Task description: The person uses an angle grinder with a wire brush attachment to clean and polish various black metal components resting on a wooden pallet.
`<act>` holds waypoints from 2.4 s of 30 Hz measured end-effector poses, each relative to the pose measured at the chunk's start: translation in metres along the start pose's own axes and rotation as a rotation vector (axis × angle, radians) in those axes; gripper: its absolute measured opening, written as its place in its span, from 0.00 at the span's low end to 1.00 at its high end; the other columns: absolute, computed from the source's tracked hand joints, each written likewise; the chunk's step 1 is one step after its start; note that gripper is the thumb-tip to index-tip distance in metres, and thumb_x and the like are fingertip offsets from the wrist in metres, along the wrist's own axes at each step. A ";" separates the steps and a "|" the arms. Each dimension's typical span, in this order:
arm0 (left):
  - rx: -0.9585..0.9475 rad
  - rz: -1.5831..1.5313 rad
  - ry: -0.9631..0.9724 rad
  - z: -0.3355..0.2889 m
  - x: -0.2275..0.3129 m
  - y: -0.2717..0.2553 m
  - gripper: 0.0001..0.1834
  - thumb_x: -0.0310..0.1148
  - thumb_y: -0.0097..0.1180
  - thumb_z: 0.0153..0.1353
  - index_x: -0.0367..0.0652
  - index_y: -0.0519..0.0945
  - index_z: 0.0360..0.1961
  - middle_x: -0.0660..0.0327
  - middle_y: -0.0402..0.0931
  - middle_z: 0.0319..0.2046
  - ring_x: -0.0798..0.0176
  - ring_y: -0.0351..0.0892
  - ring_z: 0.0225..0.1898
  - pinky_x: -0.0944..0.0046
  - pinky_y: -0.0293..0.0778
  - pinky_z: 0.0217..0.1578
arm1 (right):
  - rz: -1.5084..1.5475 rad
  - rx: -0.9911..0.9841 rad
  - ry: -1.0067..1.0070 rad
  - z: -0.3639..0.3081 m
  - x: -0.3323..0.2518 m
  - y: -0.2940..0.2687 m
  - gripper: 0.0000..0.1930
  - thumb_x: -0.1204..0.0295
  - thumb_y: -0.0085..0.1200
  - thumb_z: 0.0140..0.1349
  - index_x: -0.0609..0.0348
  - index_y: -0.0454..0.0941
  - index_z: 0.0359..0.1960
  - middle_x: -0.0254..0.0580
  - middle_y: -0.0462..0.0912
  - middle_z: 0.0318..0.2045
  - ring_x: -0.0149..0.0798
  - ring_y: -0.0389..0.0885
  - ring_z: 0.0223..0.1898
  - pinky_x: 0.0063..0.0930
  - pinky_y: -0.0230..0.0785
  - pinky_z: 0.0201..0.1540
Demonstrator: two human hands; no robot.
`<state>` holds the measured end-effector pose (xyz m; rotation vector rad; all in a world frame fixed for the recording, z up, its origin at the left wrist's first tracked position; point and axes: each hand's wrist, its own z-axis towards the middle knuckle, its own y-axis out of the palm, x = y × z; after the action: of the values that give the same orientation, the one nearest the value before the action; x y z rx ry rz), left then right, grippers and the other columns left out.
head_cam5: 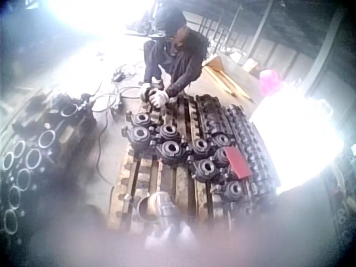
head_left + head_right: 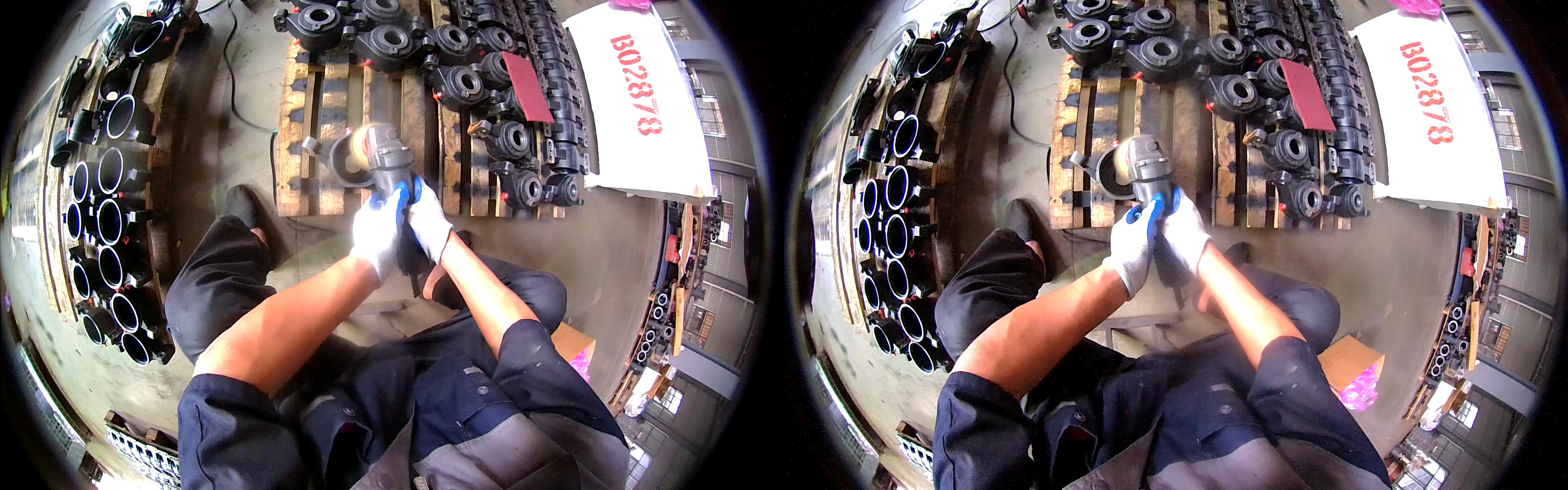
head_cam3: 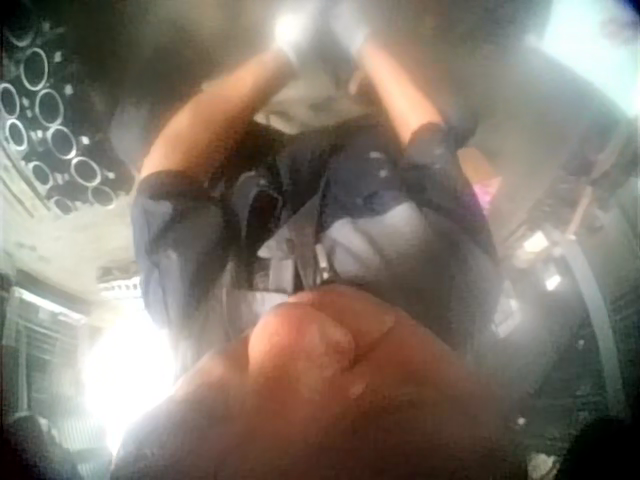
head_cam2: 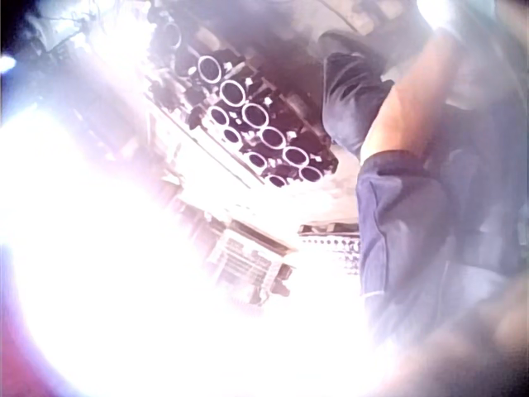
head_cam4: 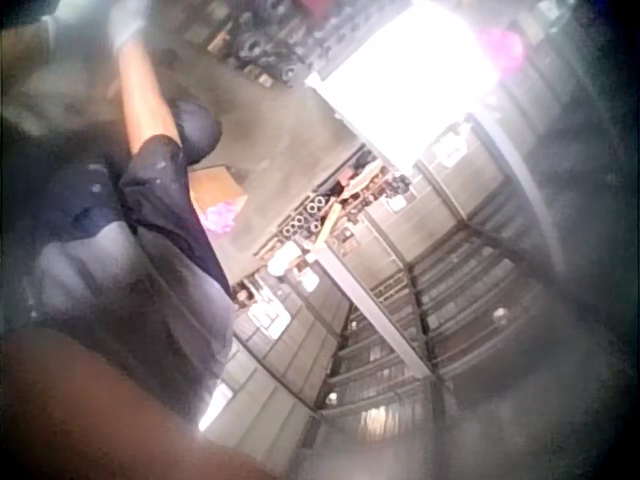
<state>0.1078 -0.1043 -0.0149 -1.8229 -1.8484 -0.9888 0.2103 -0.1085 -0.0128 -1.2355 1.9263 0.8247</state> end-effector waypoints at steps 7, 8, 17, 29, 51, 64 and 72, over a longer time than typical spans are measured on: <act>0.110 -0.216 0.022 -0.021 -0.009 -0.006 0.21 0.49 0.60 0.68 0.40 0.80 0.48 0.67 0.77 0.36 0.72 0.69 0.36 0.69 0.67 0.38 | -0.525 -0.153 -0.058 -0.012 -0.014 0.009 0.19 0.72 0.54 0.66 0.59 0.72 0.59 0.48 0.82 0.52 0.39 0.79 0.53 0.33 0.71 0.57; 0.119 -0.212 0.007 -0.026 -0.016 -0.009 0.20 0.48 0.60 0.69 0.41 0.80 0.46 0.68 0.76 0.34 0.72 0.68 0.35 0.69 0.67 0.36 | -0.687 -0.163 -0.095 -0.015 -0.013 0.007 0.21 0.69 0.55 0.65 0.58 0.72 0.59 0.49 0.82 0.52 0.42 0.80 0.54 0.35 0.72 0.57; -0.105 0.049 -0.076 -0.066 -0.021 -0.013 0.24 0.48 0.60 0.68 0.37 0.79 0.52 0.62 0.81 0.37 0.68 0.74 0.38 0.64 0.72 0.41 | -0.765 -0.186 -0.197 -0.049 0.023 -0.040 0.25 0.69 0.56 0.65 0.60 0.69 0.63 0.52 0.82 0.52 0.42 0.80 0.56 0.36 0.72 0.59; -0.058 0.327 0.252 -0.053 -0.020 0.015 0.19 0.41 0.59 0.68 0.37 0.80 0.52 0.63 0.80 0.34 0.69 0.73 0.31 0.66 0.72 0.36 | -0.023 0.044 -0.350 -0.096 -0.153 -0.089 0.19 0.71 0.62 0.62 0.59 0.74 0.54 0.44 0.84 0.37 0.39 0.85 0.34 0.32 0.81 0.38; 0.323 -0.178 -0.262 0.130 -0.101 0.049 0.13 0.40 0.64 0.65 0.41 0.79 0.33 0.61 0.80 0.31 0.61 0.79 0.31 0.59 0.74 0.29 | 0.348 0.146 -0.303 -0.124 -0.181 -0.123 0.20 0.74 0.62 0.61 0.66 0.74 0.54 0.50 0.85 0.39 0.40 0.87 0.36 0.34 0.83 0.42; -0.388 -0.673 -0.289 0.079 -0.132 -0.057 0.20 0.36 0.46 0.76 0.39 0.71 0.64 0.58 0.75 0.58 0.57 0.75 0.56 0.56 0.70 0.57 | 0.257 0.175 -0.273 -0.124 -0.176 -0.107 0.24 0.69 0.63 0.62 0.66 0.73 0.57 0.50 0.84 0.39 0.41 0.87 0.35 0.35 0.83 0.40; -0.465 -0.703 -0.284 0.077 -0.138 -0.066 0.23 0.31 0.55 0.67 0.46 0.75 0.63 0.61 0.79 0.58 0.57 0.81 0.53 0.55 0.77 0.55 | 0.240 0.150 -0.271 -0.117 -0.173 -0.102 0.25 0.67 0.62 0.62 0.65 0.72 0.57 0.50 0.85 0.39 0.40 0.86 0.35 0.34 0.82 0.39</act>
<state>0.0743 -0.1446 -0.1775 -1.6122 -2.7159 -1.5660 0.3333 -0.1534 0.1792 -0.7705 1.8943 0.9001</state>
